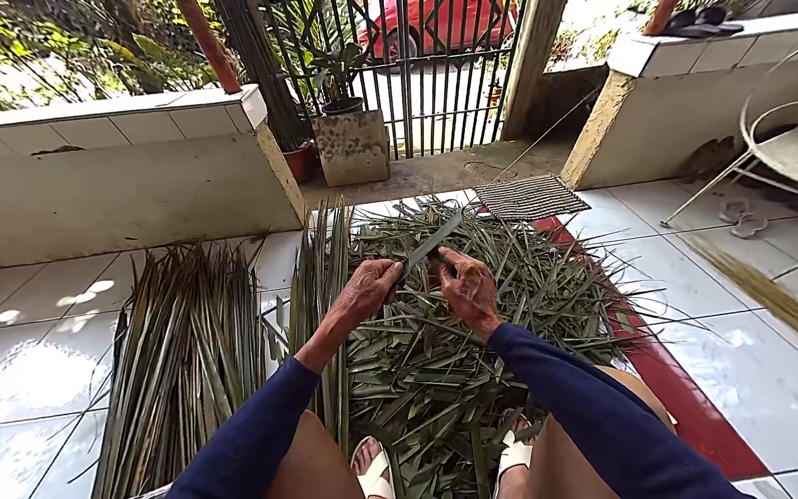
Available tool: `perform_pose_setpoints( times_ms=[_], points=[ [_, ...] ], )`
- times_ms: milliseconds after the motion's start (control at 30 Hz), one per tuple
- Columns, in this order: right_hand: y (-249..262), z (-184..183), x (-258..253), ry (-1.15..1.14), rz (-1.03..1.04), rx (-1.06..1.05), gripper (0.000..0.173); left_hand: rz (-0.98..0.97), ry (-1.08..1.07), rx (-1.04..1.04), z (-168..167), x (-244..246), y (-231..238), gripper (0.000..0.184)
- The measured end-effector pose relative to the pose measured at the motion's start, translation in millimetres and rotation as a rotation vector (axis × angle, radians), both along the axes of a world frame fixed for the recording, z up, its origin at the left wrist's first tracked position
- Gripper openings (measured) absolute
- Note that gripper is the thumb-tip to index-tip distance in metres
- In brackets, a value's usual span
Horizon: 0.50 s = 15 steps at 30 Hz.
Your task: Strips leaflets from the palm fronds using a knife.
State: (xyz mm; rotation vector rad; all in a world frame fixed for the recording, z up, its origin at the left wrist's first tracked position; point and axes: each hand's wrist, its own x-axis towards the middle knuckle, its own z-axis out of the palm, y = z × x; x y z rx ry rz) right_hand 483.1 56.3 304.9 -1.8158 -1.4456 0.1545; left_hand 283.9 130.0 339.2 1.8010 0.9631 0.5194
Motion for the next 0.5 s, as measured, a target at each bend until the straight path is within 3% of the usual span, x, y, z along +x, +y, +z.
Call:
perform_pose_setpoints(
  times_ms=[333,500],
  points=[
    [29,5,59,0.066,-0.111,0.008,0.036,-0.042,0.047,0.019,-2,-19,-1,0.038],
    [26,10,70,0.135,-0.155,0.093,0.039,0.0,0.0,-0.161,2,-28,-1,0.039]
  ],
)
